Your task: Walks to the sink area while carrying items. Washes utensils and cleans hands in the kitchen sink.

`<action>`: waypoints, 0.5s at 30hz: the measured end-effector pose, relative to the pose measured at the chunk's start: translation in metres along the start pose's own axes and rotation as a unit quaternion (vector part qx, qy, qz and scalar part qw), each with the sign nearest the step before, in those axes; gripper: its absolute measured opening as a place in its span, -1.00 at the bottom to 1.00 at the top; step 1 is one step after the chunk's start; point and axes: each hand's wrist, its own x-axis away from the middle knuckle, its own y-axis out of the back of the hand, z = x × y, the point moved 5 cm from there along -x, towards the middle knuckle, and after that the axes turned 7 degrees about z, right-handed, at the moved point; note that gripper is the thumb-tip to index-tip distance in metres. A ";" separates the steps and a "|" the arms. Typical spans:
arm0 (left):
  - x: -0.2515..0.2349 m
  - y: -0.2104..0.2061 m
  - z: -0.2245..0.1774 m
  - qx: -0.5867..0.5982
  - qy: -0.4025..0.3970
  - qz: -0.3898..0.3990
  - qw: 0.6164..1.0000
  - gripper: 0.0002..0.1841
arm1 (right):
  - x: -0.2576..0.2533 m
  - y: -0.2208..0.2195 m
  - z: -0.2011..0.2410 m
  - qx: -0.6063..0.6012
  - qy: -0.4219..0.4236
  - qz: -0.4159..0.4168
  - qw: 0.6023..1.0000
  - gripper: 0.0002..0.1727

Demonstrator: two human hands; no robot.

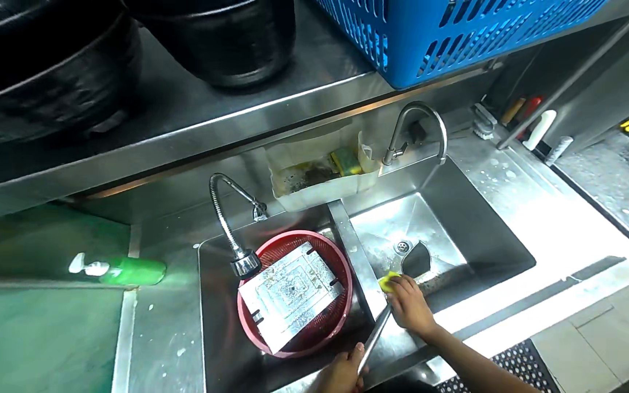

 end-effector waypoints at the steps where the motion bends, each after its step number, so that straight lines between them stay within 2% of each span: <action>1: 0.000 0.000 0.001 0.008 0.003 0.008 1.000 -0.26 | 0.002 0.006 -0.002 -0.002 -0.012 -0.018 1.000 -0.57; 4: -0.003 0.003 0.003 0.054 -0.004 0.038 0.998 -0.26 | 0.000 0.034 -0.004 -0.022 -0.054 -0.114 0.992 -0.59; 6: -0.005 0.005 0.007 0.104 -0.019 0.068 0.992 -0.26 | -0.007 0.047 -0.002 -0.033 -0.061 -0.145 0.987 -0.59; 7: -0.004 0.006 0.009 0.133 -0.024 0.085 0.987 -0.26 | -0.013 0.048 -0.003 -0.040 -0.068 -0.130 0.988 -0.58; 10: 0.001 0.004 0.013 0.204 -0.025 0.130 0.970 -0.29 | -0.030 0.016 -0.006 -0.062 -0.089 -0.001 0.994 -0.39; 12: 0.000 0.005 0.015 0.231 -0.023 0.149 0.961 -0.29 | -0.045 0.005 0.002 -0.062 -0.106 0.026 0.992 -0.40; 15: -0.001 0.008 0.018 0.259 -0.021 0.163 0.952 -0.28 | -0.075 0.014 0.013 -0.012 -0.121 0.060 0.991 -0.48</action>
